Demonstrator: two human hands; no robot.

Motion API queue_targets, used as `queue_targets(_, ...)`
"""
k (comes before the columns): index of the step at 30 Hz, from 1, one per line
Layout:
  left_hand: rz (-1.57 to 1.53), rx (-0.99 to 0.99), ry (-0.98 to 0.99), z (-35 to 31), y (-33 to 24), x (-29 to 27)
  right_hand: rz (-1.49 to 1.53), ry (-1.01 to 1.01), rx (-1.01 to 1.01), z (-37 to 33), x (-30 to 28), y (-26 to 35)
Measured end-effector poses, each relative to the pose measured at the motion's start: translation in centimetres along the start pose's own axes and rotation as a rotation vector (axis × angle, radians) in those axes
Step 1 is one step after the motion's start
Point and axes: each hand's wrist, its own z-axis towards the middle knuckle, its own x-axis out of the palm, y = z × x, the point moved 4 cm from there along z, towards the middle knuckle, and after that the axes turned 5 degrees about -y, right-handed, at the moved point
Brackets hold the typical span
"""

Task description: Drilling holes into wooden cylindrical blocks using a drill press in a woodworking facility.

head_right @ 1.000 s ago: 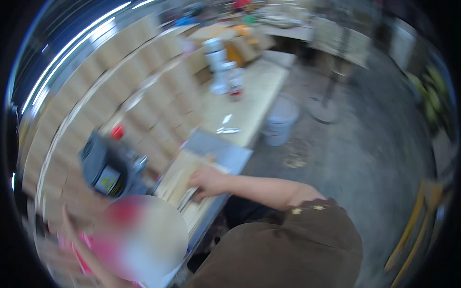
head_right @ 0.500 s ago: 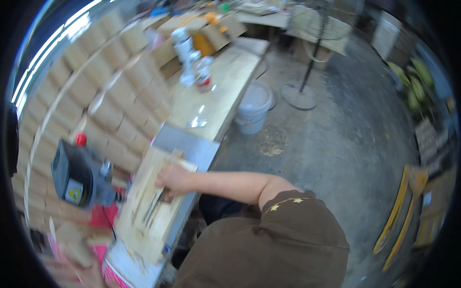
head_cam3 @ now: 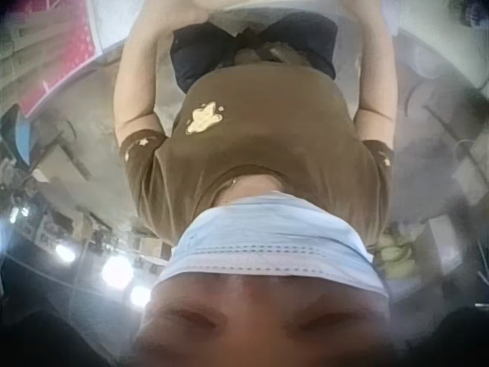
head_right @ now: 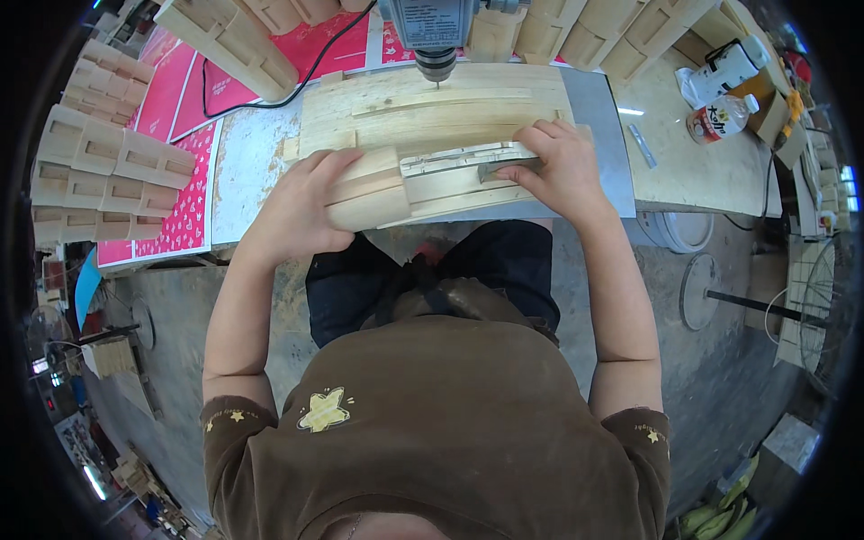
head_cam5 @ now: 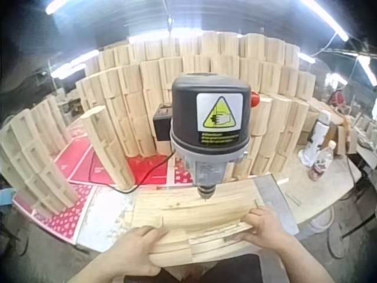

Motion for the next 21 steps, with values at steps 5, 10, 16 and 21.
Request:
queue_targets(5,-0.146,0.035,0.019,2.4,-0.3,1.3,-0.046,-0.004,-0.003,-0.3,-0.6,-0.5)
queue_targets(10,-0.269,0.15,-0.034,3.9,-2.5,4.3,-0.043,0.022,-0.045,-0.2,-0.1,0.5)
queue_targets(16,-0.726,0.008,-0.688,2.3,-1.1,9.1,-0.097,-0.055,0.03,-0.2,-0.5,-0.5)
queue_targets(21,-0.25,0.017,-0.736,3.0,-0.2,10.0,-0.159,-0.053,0.098,2.4,0.4,-2.2)
